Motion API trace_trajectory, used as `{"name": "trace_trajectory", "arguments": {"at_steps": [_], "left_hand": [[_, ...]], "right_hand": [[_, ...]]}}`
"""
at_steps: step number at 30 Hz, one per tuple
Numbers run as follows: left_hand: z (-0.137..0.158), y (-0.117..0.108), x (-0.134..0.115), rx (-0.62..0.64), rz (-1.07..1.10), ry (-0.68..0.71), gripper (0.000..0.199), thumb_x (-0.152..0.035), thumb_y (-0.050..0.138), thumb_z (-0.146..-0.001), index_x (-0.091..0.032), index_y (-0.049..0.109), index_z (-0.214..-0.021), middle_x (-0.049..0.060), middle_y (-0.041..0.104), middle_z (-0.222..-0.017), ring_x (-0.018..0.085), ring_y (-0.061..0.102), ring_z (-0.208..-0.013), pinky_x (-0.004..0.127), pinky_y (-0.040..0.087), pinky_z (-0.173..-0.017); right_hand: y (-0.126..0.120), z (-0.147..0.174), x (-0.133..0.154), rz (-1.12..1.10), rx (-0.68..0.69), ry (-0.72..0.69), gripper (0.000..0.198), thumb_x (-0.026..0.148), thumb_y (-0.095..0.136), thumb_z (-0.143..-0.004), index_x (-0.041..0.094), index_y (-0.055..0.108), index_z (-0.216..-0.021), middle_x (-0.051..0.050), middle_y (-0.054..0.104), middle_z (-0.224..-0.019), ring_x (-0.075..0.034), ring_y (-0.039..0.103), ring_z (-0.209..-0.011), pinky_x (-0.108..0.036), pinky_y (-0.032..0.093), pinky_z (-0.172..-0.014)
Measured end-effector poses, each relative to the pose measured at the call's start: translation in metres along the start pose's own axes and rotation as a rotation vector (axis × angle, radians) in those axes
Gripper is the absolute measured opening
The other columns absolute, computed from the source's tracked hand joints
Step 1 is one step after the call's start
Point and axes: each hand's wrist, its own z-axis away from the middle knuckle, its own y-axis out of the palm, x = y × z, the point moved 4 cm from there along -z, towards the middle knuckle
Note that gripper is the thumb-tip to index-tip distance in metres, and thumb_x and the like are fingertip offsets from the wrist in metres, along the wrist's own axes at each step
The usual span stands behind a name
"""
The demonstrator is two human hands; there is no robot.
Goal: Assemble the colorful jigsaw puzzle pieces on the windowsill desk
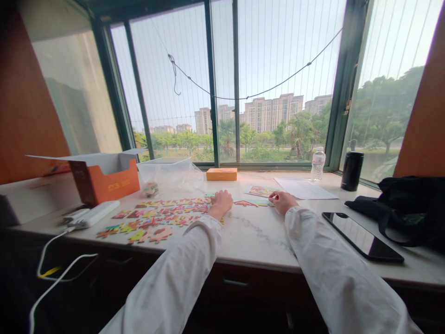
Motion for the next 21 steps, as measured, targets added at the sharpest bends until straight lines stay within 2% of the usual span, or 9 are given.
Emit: {"name": "trace_trajectory", "arguments": {"at_steps": [5, 9, 12, 17, 21], "left_hand": [[-0.001, 0.003, -0.011, 0.013, 0.069, 0.224, 0.041, -0.023, 0.040, -0.092, -0.025, 0.061, -0.127, 0.009, 0.063, -0.128, 0.022, 0.056, -0.120, 0.034, 0.044, -0.100], [-0.001, 0.009, -0.015, 0.061, 0.102, 0.333, 0.036, -0.024, 0.051, -0.088, -0.029, 0.067, -0.120, 0.005, 0.066, -0.126, 0.021, 0.058, -0.118, 0.031, 0.045, -0.100], [-0.002, 0.010, -0.016, 0.070, 0.118, 0.365, 0.036, -0.023, 0.054, -0.086, -0.028, 0.068, -0.118, 0.004, 0.067, -0.124, 0.021, 0.059, -0.117, 0.031, 0.046, -0.101], [-0.003, 0.008, -0.016, 0.047, 0.143, 0.360, 0.035, -0.021, 0.053, -0.087, -0.027, 0.068, -0.118, 0.003, 0.067, -0.124, 0.019, 0.058, -0.118, 0.029, 0.045, -0.103], [-0.003, 0.007, -0.014, 0.048, 0.151, 0.322, 0.034, -0.017, 0.052, -0.086, -0.027, 0.070, -0.114, 0.003, 0.071, -0.115, 0.020, 0.062, -0.111, 0.030, 0.048, -0.097]], "right_hand": [[0.001, -0.003, -0.001, -0.005, 0.005, -0.045, 0.022, 0.040, 0.062, -0.081, 0.026, 0.074, -0.094, -0.001, 0.068, -0.080, -0.015, 0.061, -0.071, -0.025, 0.041, -0.067], [0.003, -0.002, -0.001, 0.018, 0.062, -0.030, 0.022, 0.039, 0.067, -0.078, 0.026, 0.074, -0.094, 0.000, 0.068, -0.082, -0.015, 0.062, -0.074, -0.025, 0.042, -0.069], [0.002, -0.001, 0.000, 0.020, 0.076, -0.019, 0.021, 0.039, 0.066, -0.079, 0.026, 0.074, -0.094, 0.000, 0.069, -0.083, -0.015, 0.062, -0.074, -0.025, 0.043, -0.069], [-0.006, -0.002, -0.001, 0.020, 0.011, -0.014, 0.026, 0.043, 0.060, -0.084, 0.026, 0.073, -0.098, -0.001, 0.071, -0.083, -0.016, 0.064, -0.076, -0.025, 0.043, -0.070], [-0.007, 0.000, -0.001, 0.039, 0.051, 0.018, 0.024, 0.042, 0.064, -0.080, 0.027, 0.074, -0.096, 0.000, 0.072, -0.084, -0.016, 0.065, -0.077, -0.025, 0.044, -0.071]]}}
